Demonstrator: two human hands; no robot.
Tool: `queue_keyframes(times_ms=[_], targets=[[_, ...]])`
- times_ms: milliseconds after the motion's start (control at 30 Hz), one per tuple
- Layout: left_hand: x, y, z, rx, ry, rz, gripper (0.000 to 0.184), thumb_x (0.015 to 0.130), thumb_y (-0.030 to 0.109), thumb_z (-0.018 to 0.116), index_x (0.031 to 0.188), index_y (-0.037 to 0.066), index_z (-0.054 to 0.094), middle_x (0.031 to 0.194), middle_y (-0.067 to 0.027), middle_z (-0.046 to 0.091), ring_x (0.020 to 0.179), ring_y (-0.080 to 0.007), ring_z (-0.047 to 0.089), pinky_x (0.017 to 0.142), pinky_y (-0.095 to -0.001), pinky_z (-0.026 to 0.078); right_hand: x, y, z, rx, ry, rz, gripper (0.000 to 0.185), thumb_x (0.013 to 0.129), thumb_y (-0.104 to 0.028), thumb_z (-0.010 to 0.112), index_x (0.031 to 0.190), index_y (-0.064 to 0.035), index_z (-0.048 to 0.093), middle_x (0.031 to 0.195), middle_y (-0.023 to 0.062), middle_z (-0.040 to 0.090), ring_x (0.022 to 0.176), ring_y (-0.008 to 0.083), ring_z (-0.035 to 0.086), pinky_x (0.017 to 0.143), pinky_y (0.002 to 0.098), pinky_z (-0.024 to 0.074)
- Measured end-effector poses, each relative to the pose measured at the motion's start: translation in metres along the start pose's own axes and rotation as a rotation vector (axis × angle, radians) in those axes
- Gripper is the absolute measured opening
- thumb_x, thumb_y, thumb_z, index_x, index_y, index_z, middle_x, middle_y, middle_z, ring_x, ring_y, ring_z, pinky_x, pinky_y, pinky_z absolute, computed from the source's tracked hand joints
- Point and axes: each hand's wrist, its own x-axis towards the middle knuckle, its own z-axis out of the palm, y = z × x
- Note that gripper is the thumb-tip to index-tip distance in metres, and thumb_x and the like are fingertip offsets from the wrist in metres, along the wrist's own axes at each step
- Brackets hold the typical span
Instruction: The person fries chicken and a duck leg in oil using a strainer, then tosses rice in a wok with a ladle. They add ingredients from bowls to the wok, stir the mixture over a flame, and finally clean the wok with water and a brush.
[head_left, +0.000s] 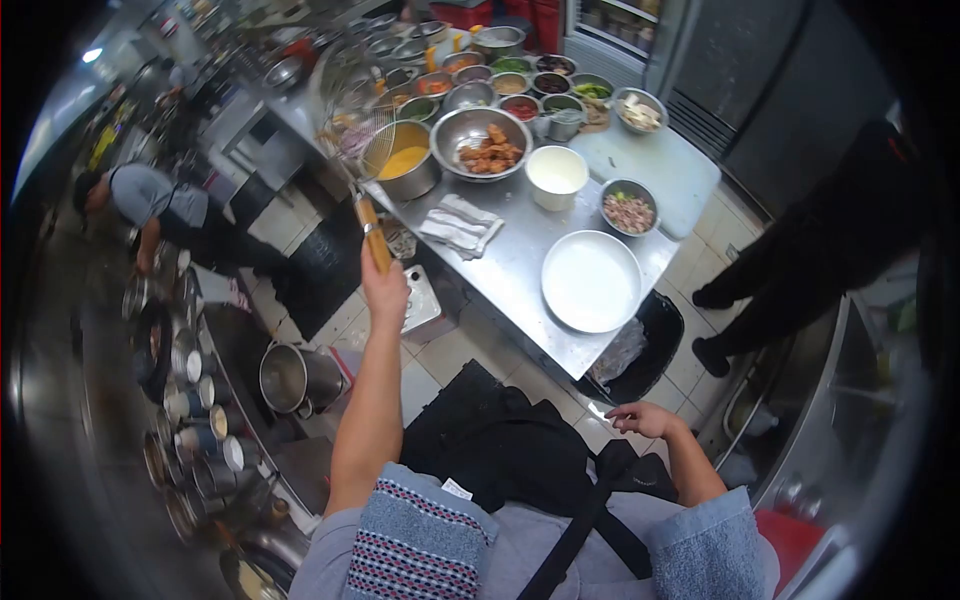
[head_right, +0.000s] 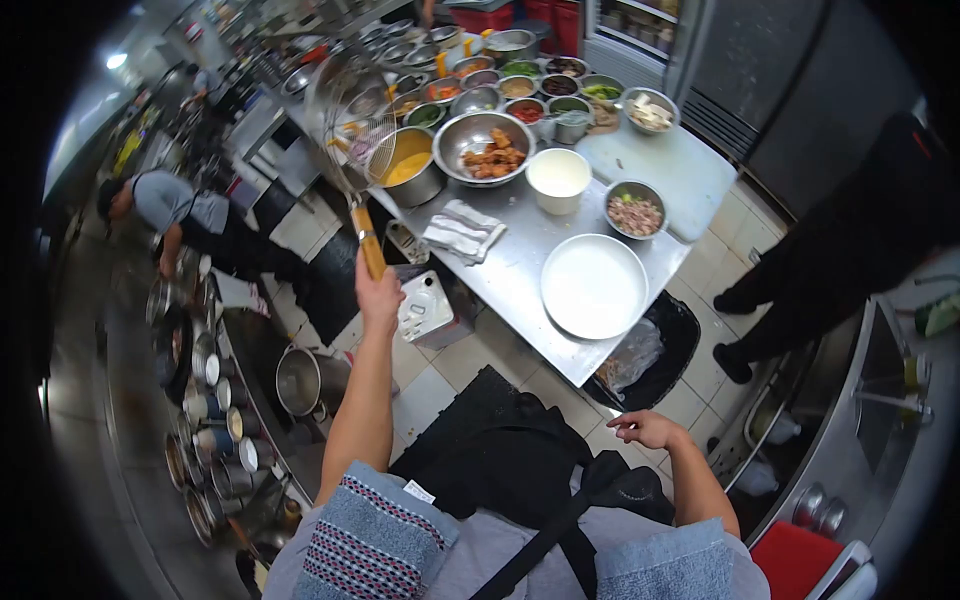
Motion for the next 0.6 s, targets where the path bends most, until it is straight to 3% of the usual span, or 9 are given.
queue_keyframes(times_ms=[33,133,200,300,433,600], targets=[[-0.012,-0.002,-0.027,-0.256,-0.04,0.014,0.06,0.087,-0.003,0.049,0.142,0.013,0.031,0.078,-0.0008,0.045,0.053,-0.0065,0.043,0.042,-0.0213,0.038,0.007,-0.021,-0.008,-0.027,-0.027,-0.007,0.035,0.092,-0.023,0.06,0.126,-0.0128,0.061,0.095,0.0066,0.066,0.086,0.0154,0.061,0.082,0.0325,0.0486],[-0.071,0.009,-0.127,-0.492,0.067,-0.079,0.046,0.09,0.001,0.053,0.131,0.015,0.037,0.079,-0.003,0.048,0.055,-0.0094,0.045,0.045,-0.0243,0.039,0.037,-0.105,-0.028,-0.265,-0.219,-0.207,0.036,0.092,-0.018,0.059,0.126,-0.0061,0.059,0.112,0.0075,0.066,0.1,0.0163,0.06,0.091,0.0308,0.0463],[-0.123,0.008,-0.199,-0.551,0.17,-0.045,0.041,0.092,0.006,0.055,0.128,0.014,0.037,0.079,-0.0042,0.049,0.054,-0.0094,0.045,0.046,-0.023,0.039,0.068,-0.165,-0.028,-0.361,-0.327,-0.334,0.035,0.093,-0.018,0.059,0.127,-0.008,0.058,0.113,0.0083,0.065,0.101,0.0175,0.06,0.089,0.0316,0.0468],[-0.226,0.026,-0.286,-0.531,0.521,0.041,0.036,0.093,0.008,0.057,0.122,0.013,0.037,0.079,-0.0045,0.049,0.053,-0.01,0.047,0.045,-0.0221,0.041,0.117,-0.268,0.001,-0.523,-0.506,-0.482,0.035,0.092,-0.015,0.059,0.126,-0.01,0.059,0.104,0.007,0.064,0.097,0.0195,0.058,0.087,0.0319,0.0462],[-0.376,0.04,-0.351,-0.369,0.991,0.135,0.04,0.089,0.008,0.062,0.122,0.011,0.039,0.075,-0.005,0.052,0.052,-0.0129,0.052,0.044,-0.0245,0.043,0.199,-0.363,0.077,-0.565,-0.778,-0.544,0.036,0.089,-0.005,0.061,0.124,-0.0064,0.06,0.102,0.0039,0.063,0.095,0.0133,0.058,0.086,0.0275,0.0462],[-0.546,0.069,-0.358,-0.298,1.489,0.316,0.033,0.089,0.008,0.063,0.117,0.007,0.046,0.073,-0.003,0.054,0.055,-0.0108,0.054,0.046,-0.0247,0.047,0.241,-0.455,0.239,-0.753,-1.104,-0.508,0.033,0.09,-0.004,0.061,0.123,-0.0031,0.061,0.107,0.0048,0.063,0.1,0.0151,0.06,0.089,0.0271,0.0469]])
